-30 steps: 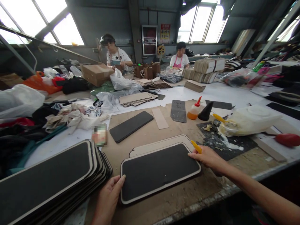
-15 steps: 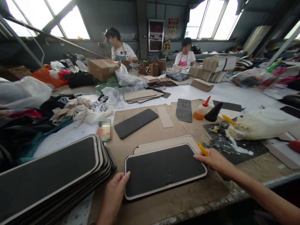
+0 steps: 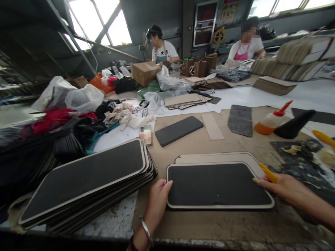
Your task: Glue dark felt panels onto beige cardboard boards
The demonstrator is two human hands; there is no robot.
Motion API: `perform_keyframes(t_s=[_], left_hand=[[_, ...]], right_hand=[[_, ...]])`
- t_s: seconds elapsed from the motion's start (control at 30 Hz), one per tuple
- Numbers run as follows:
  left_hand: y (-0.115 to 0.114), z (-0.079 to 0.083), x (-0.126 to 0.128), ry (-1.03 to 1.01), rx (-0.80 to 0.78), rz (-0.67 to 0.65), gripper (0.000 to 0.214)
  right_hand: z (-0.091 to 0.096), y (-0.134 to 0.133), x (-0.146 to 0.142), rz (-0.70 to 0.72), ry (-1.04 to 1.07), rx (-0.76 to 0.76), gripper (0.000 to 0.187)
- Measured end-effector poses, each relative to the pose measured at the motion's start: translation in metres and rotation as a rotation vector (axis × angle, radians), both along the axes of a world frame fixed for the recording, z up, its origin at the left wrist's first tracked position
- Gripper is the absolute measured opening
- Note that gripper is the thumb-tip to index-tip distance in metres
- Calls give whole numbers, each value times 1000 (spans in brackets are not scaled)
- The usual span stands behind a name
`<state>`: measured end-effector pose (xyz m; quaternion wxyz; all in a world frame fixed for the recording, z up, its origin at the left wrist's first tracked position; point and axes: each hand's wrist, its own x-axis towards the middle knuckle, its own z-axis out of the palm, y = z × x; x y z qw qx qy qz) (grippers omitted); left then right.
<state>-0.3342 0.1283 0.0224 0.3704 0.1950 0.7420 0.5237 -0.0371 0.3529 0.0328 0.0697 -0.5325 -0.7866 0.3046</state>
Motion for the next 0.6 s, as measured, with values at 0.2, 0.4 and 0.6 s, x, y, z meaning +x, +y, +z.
perform_keyframes(t_s=[0.2,0.4,0.6], left_hand=[[-1,4,0,-38,-37,-42,46],[-1,9,-3,-19,-51,-27,48],[0,15,-3,-119,-56,-31,51]], right_hand=[[31,-18,-18,-65,-177,-126,28],[32,-20,-18,-66,-164,-140,25],[29,-18,-11,-59,-51,-220,28]])
